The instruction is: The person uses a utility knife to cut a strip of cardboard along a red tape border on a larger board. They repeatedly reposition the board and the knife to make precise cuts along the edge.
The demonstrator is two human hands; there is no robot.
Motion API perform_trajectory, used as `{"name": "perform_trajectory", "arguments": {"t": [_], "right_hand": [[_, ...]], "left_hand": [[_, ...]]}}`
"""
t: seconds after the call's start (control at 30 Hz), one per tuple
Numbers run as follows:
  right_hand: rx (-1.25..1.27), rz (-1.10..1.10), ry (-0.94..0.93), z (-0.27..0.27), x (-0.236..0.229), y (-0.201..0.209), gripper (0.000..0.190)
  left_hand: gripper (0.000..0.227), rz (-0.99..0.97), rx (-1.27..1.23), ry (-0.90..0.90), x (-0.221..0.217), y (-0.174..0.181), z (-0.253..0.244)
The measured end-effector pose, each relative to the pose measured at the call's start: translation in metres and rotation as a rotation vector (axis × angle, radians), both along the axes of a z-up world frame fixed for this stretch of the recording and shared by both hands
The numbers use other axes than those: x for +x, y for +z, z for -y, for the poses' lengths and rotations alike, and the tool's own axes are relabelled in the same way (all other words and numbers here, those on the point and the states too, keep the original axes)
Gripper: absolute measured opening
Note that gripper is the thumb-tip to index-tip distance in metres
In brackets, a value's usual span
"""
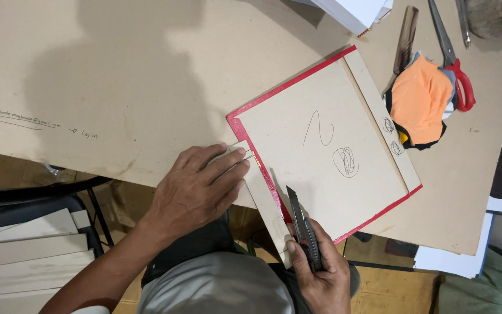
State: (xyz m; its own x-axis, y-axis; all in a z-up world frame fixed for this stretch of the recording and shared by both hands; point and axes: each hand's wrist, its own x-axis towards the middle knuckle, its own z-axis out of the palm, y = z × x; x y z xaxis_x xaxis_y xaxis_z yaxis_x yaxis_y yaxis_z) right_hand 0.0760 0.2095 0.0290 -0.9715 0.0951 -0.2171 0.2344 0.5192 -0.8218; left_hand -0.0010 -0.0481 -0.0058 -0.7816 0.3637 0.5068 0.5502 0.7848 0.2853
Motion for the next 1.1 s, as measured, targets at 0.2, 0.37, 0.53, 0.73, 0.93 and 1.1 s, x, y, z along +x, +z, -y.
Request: {"name": "perform_trajectory", "arguments": {"t": [0.2,0.37,0.53,0.73,0.93,1.1], "right_hand": [[0.014,-0.032,0.041,-0.0015,-0.0005,-0.0002,0.054],[-0.048,0.008,-0.029,0.004,-0.0035,0.006,0.052],[-0.045,-0.023,-0.002,0.0013,-0.0041,0.0037,0.052],[-0.044,-0.021,0.008,0.0004,-0.0047,0.0036,0.052],[-0.069,-0.046,0.035,-0.0009,-0.004,0.0003,0.051],[-0.041,-0.04,0.031,0.0005,-0.004,0.0023,0.053]], "left_hand": [[0.019,0.016,0.007,-0.004,0.0,-0.0017,-0.0002],[0.021,0.01,0.007,-0.008,0.0,-0.0036,-0.0001],[0.023,0.026,0.001,-0.016,0.0002,-0.0057,0.0005],[0.022,0.031,-0.004,-0.014,-0.0009,-0.0022,0.0005],[0.02,0.02,0.0,-0.015,-0.0028,0.0008,0.0],[0.02,0.025,0.005,-0.024,-0.0024,-0.0002,0.0009]]}}
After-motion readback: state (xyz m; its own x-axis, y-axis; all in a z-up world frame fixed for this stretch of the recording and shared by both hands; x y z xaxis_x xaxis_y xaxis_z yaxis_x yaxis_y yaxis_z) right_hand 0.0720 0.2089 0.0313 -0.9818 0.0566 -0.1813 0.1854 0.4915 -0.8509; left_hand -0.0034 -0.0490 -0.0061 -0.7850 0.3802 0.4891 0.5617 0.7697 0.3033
